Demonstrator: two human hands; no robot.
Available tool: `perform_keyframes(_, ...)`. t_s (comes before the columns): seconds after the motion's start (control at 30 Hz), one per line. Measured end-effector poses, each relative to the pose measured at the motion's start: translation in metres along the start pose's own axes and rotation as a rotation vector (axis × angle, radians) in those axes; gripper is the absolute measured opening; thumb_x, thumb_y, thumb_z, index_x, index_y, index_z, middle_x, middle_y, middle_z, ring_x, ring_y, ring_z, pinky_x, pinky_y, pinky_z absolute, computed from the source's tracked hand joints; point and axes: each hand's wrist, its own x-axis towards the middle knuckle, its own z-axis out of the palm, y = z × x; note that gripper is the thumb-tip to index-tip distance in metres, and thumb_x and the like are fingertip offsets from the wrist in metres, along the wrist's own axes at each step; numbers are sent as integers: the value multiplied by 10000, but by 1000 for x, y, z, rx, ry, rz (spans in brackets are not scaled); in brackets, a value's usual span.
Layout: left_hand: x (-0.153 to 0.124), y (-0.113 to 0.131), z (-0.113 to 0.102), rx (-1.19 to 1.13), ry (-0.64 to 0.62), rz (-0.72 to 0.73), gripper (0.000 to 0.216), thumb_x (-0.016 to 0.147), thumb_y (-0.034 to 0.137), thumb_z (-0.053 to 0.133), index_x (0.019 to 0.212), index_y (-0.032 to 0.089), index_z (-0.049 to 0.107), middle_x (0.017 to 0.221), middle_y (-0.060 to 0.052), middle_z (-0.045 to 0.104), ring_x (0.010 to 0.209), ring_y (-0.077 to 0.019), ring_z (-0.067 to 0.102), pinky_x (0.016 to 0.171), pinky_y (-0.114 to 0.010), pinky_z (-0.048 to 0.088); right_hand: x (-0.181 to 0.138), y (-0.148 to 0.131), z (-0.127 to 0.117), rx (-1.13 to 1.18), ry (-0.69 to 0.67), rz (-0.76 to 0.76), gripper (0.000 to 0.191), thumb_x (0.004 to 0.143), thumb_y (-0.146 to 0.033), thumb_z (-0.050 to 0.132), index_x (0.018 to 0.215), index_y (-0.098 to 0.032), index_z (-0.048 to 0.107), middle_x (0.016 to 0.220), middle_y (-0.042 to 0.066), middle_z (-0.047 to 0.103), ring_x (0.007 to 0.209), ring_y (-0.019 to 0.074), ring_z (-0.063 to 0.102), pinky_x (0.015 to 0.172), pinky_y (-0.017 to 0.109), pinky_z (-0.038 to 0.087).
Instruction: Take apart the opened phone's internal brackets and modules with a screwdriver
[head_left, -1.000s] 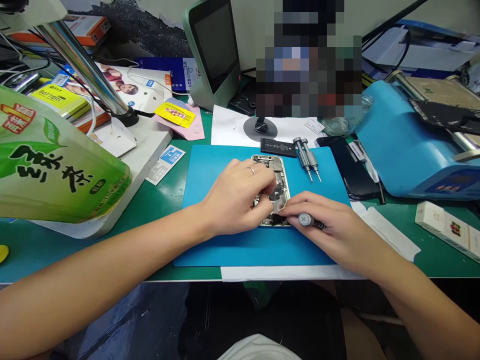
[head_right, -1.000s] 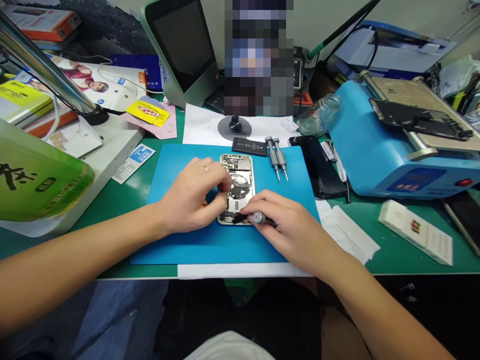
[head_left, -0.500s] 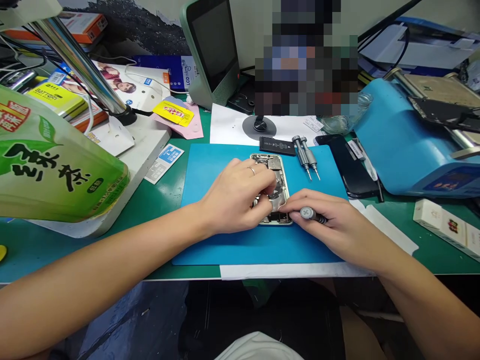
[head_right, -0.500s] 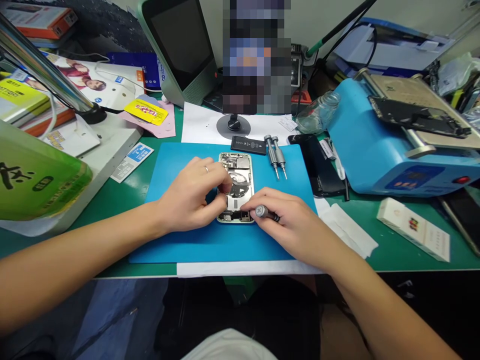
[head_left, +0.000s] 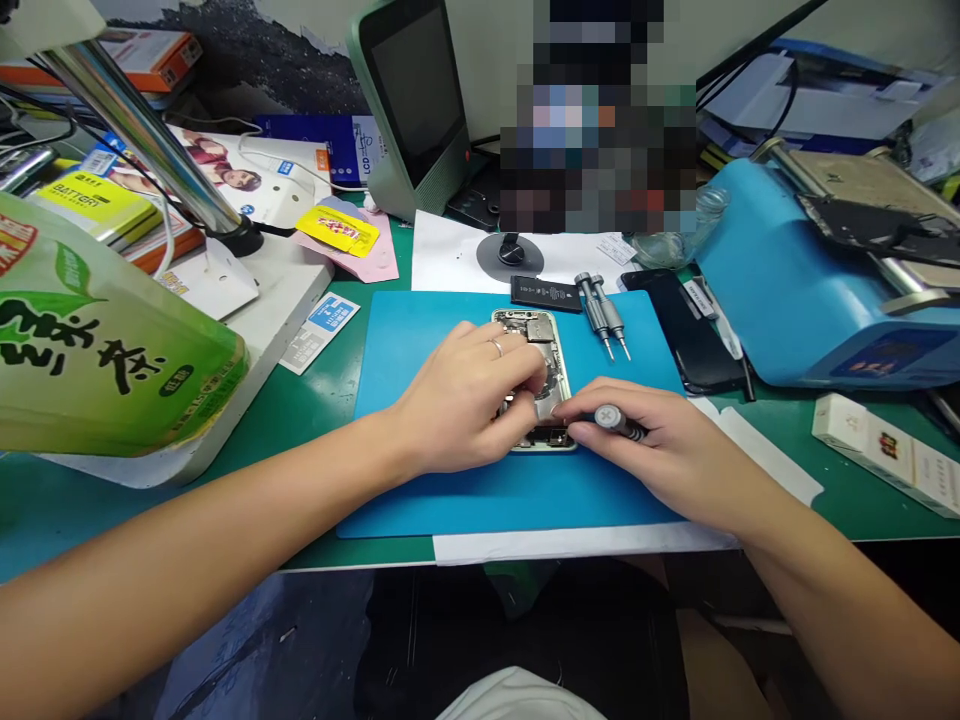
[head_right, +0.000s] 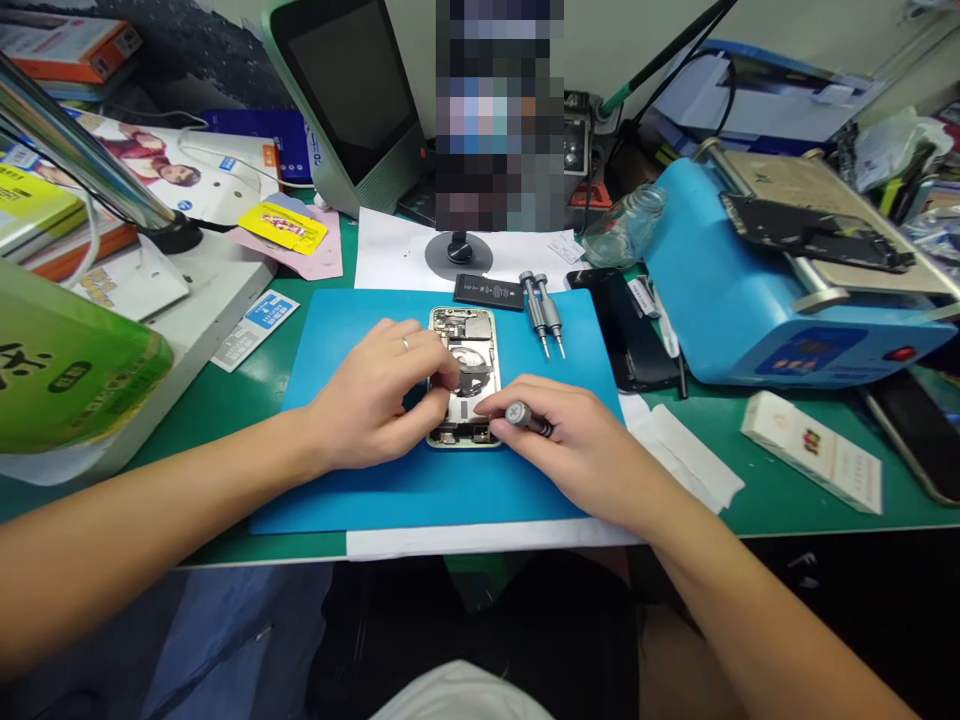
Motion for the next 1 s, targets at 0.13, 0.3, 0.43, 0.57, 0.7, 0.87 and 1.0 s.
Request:
perform_keyframes(0.13,-1,1,-2,-21,68,-57,113,949,134,476,888,207,537,844,-5,657,786,-185,518,750,-367,336,-1,-4,-1,46,39,77,230,982,-423,627,1033,-263,785,1068,53,789,977,240,727,863,345,573)
perform_keyframes(0.3,0,2,-5,-64,173,-137,125,981,165,439,917,217,533,869,-8,655,802,-185,535,768,-362,372,-4,-2,-20,88,168,220,286,908,-511,704,1001,-257,796,839,34,744,730,201,644,686,337,527)
perform_keyframes(0.43,0,1,-8,-125,242,-224,143,978,217,419,914,227,546,873,-18,661,814,-200,564,791,-379,416,-7,11,-43,164,228,326,383,842,-568,762,1024,-231,771,688,-6,608,548,127,466,529,299,397)
perform_keyframes(0.57,1,-5,-11,-213,285,-352,147,966,278,437,918,236,570,863,-18,643,815,-210,572,758,-379,432,-13,25,-59,225,229,391,485,777,-631,792,982,-199,709,768,-6,592,555,95,430,499,273,328)
perform_keyframes(0.7,4,-16,-17,-255,322,-427,146,971,314,466,886,260,571,788,-5,576,793,-217,539,692,-365,411,-16,30,-65,202,193,407,492,757,-626,785,955,-190,670,800,5,622,669,140,552,592,291,413)
perform_keyframes(0.87,7,-26,-22,-247,329,-459,193,1000,317,445,858,258,562,820,-12,586,794,-213,539,686,-361,423,-9,34,-68,118,134,379,377,747,-520,778,895,-186,688,833,21,662,790,183,620,718,329,475)
perform_keyframes(1.0,9,-27,-19,-201,300,-448,217,998,353,433,854,249,559,814,-8,601,815,-213,565,724,-351,437,-3,37,-68,48,122,345,345,757,-506,758,887,-192,702,843,36,695,797,202,635,725,334,481)
